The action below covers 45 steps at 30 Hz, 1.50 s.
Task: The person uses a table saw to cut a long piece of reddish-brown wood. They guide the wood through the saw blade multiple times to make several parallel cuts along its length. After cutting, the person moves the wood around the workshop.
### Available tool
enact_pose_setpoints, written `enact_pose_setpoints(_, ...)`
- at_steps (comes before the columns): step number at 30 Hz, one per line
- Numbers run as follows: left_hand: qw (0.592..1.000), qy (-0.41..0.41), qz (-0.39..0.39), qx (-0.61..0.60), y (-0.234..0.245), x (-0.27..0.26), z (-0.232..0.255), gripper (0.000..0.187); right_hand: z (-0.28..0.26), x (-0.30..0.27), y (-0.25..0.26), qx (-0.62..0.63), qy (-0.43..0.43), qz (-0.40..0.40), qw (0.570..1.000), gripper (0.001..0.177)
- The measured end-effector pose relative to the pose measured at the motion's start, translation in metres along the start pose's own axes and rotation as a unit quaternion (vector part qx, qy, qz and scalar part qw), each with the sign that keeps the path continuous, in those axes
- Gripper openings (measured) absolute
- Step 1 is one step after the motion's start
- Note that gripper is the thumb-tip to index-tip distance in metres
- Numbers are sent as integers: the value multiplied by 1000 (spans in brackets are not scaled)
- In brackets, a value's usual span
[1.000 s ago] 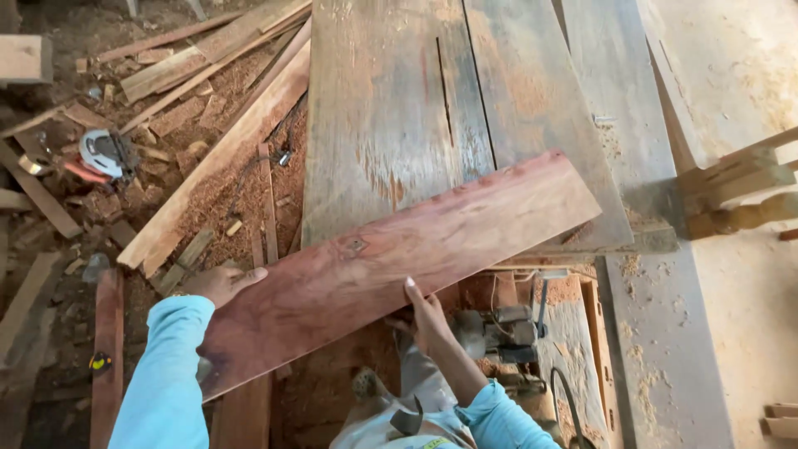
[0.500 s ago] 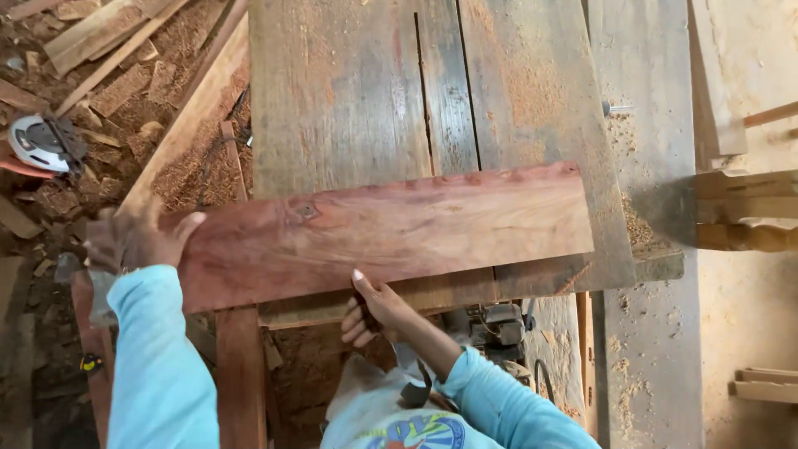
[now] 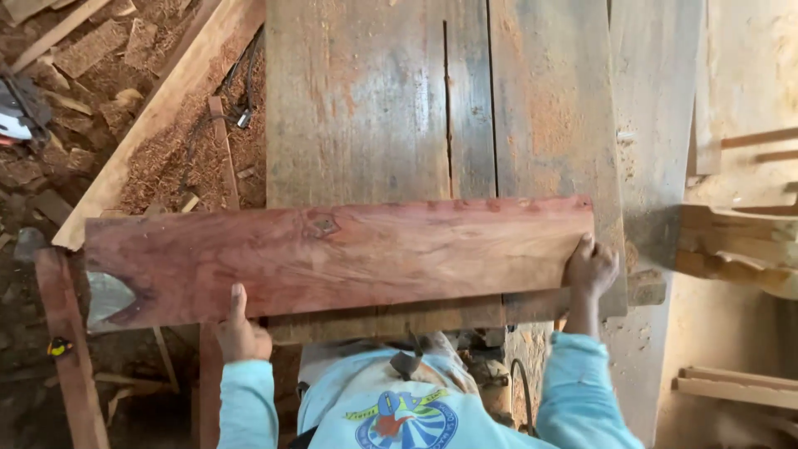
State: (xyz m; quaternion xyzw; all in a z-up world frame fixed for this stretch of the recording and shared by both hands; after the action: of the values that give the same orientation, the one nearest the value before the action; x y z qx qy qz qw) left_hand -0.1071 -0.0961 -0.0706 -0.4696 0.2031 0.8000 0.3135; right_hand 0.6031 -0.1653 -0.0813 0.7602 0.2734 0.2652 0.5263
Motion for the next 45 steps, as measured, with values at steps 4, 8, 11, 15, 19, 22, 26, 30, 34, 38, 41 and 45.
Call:
enact_pose_setpoints(4,998,-52,-35,-30,-10,33,29,83,-52,-13,-3,12,-54,17,998,42)
enact_pose_setpoints(8,996,-49,-33,-63,-23,46,90,85,-118,-34,-19,23,-37,-15,999,45)
enact_pose_setpoints(11,965,-145,-196,-97,-41,42,101,88,-140,-44,-26,16,37,-11,999,44)
enact_pose_setpoints(15,991,-128,-23,-25,-64,57,42,78,-177,-29,-14,41,155,-45,986,44)
enact_pose_setpoints(19,990,-122,-39,-53,-95,33,41,69,-191,-29,4,87,127,-82,985,44)
enact_pose_setpoints(22,987,-153,-46,-31,-100,40,49,73,-199,-15,-6,151,146,-75,975,45)
enact_pose_setpoints(26,978,-150,-120,-76,-112,50,61,73,-214,-19,-2,176,186,-88,963,50)
enact_pose_setpoints(30,982,-139,-115,-54,-117,48,65,75,-217,-17,-15,172,124,-113,971,68)
enact_pose_setpoints(34,991,-116,-72,-5,-98,49,59,80,-184,-32,-24,149,93,-136,975,71)
enact_pose_setpoints(38,994,-92,-51,1,-118,39,62,85,-201,-21,-24,147,115,-128,974,69)
enact_pose_setpoints(41,992,-105,-68,8,-125,33,64,87,-205,-14,-22,159,116,-128,972,70)
enact_pose_setpoints(45,991,-93,-98,0,-133,34,66,84,-207,-7,-23,181,117,-106,971,67)
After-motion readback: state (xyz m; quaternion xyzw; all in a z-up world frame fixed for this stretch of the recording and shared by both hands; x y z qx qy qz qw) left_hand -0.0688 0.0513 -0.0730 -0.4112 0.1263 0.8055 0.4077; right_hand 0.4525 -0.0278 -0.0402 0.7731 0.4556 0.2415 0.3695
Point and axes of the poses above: each hand's wrist, its own x-axis towards the middle knuckle, its own y-axis out of the back of the hand, z = x × y, the point moved 3 cm from there along x, towards the middle knuckle, and after that the axes turned 11 degrees about y, right-handed, at the moved point
